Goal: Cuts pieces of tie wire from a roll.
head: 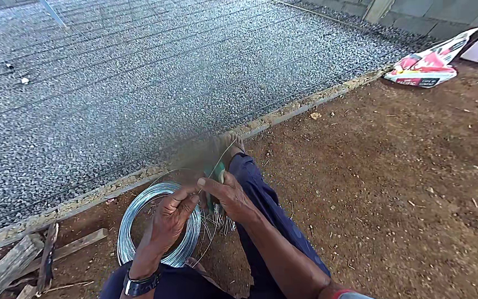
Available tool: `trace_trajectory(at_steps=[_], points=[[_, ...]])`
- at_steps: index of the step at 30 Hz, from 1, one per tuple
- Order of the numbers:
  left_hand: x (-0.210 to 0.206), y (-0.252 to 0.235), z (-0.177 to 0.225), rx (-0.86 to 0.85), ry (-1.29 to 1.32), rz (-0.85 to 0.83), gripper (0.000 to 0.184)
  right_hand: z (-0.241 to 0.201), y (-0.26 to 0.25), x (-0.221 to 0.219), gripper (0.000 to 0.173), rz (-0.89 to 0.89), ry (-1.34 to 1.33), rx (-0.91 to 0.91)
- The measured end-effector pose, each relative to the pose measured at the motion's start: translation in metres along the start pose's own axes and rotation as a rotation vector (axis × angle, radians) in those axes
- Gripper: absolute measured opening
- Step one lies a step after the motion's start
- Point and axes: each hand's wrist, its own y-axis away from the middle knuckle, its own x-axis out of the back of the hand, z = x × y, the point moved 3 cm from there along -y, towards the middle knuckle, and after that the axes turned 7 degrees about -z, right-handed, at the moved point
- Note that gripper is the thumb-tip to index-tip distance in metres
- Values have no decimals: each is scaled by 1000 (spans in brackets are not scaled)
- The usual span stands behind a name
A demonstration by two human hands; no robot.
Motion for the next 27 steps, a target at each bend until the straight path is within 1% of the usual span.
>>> trace_trajectory(at_steps=[8, 12, 19, 27], points=[[12, 14, -4, -36, 2, 0, 27, 14, -6, -10, 30, -77, -49, -33], [16, 20, -5, -46, -8, -3, 27, 17, -5, -17, 30, -77, -60, -56], [16, 29, -2, -55, -25, -9, 27, 16, 0, -24, 31, -99, -49, -42], [10, 30, -3, -35, -61, 22, 27, 9, 7, -21, 30, -74, -44, -30]])
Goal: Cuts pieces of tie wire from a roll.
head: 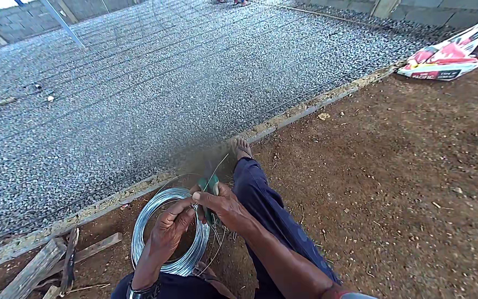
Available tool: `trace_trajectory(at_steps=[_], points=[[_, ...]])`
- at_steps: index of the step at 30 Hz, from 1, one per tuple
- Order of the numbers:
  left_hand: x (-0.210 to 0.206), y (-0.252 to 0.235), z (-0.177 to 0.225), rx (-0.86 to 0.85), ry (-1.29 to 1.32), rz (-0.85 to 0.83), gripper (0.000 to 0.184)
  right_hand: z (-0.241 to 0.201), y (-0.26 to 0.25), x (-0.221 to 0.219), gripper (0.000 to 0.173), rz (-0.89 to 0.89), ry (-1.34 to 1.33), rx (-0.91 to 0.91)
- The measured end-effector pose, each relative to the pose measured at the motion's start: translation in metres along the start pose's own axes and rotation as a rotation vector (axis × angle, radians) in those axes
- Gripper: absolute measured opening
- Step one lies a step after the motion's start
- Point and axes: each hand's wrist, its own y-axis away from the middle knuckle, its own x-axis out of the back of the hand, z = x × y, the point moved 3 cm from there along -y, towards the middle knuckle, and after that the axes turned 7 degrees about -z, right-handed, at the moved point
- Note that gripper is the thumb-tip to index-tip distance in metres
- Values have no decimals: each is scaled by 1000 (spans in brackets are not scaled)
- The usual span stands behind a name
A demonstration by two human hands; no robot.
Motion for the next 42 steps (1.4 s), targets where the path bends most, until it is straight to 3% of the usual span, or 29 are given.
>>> trace_trajectory(at_steps=[42], points=[[-2, -2, -3, -5, 11, -6, 26, -3, 2, 3, 30, -5, 22, 39]])
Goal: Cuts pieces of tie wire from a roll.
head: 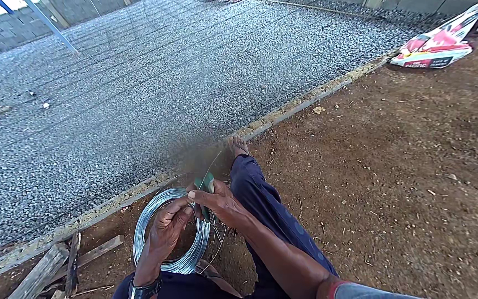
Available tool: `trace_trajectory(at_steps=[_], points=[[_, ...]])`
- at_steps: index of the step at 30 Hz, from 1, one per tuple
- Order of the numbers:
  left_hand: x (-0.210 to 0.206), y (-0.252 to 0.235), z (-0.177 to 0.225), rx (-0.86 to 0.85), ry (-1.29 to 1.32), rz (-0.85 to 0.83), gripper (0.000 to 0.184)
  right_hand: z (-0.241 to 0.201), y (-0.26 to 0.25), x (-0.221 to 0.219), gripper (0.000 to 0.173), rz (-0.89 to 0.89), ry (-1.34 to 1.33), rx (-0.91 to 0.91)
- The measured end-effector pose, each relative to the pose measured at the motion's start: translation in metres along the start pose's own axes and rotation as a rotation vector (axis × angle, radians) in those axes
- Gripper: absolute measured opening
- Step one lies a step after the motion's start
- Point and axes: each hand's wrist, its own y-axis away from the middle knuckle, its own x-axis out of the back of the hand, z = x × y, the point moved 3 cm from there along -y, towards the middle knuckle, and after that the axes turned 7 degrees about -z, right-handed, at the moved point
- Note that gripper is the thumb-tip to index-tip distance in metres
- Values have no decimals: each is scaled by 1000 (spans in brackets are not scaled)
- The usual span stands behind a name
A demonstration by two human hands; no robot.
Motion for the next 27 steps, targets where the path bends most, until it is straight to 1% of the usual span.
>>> trace_trajectory(at_steps=[18, 27], points=[[0, -1, 1, -20, -19, -8, 27, -5, 1, 4, 30, -11, -9, 27], [0, -3, 4, 15, -33, -8, 28, -9, 2, 8, 28, 48, -24, 42]])
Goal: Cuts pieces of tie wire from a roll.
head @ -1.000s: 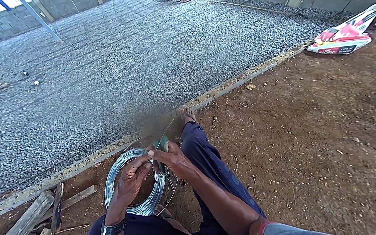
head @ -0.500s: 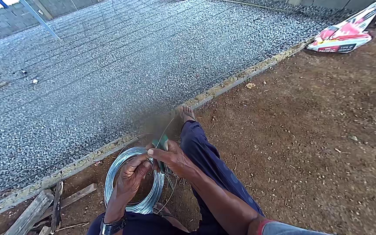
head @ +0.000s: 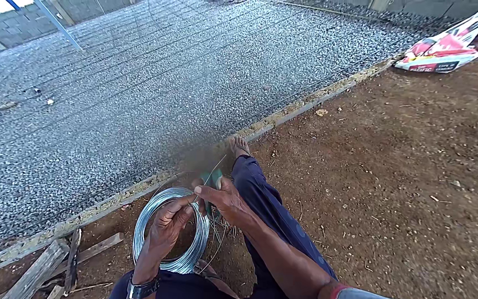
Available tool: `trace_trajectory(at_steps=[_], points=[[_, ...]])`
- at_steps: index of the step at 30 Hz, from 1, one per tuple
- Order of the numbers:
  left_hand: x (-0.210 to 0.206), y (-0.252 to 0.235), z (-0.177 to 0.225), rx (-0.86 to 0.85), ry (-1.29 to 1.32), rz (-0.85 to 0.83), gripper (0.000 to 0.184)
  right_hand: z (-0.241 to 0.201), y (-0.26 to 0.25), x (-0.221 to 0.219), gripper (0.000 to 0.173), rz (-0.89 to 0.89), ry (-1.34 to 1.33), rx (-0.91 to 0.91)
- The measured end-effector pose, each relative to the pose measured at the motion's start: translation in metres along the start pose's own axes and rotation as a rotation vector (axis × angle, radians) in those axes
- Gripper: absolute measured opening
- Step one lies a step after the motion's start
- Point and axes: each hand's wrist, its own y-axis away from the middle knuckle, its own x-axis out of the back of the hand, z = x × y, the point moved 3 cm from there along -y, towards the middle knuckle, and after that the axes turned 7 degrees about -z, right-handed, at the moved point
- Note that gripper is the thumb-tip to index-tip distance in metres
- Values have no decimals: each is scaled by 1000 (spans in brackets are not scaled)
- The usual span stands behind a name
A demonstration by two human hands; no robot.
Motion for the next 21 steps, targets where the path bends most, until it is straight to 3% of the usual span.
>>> trace_trajectory(at_steps=[21], points=[[0, 3, 3, -11, 8, 9, 27, 2, 0, -6, 25, 17, 64, 107]])
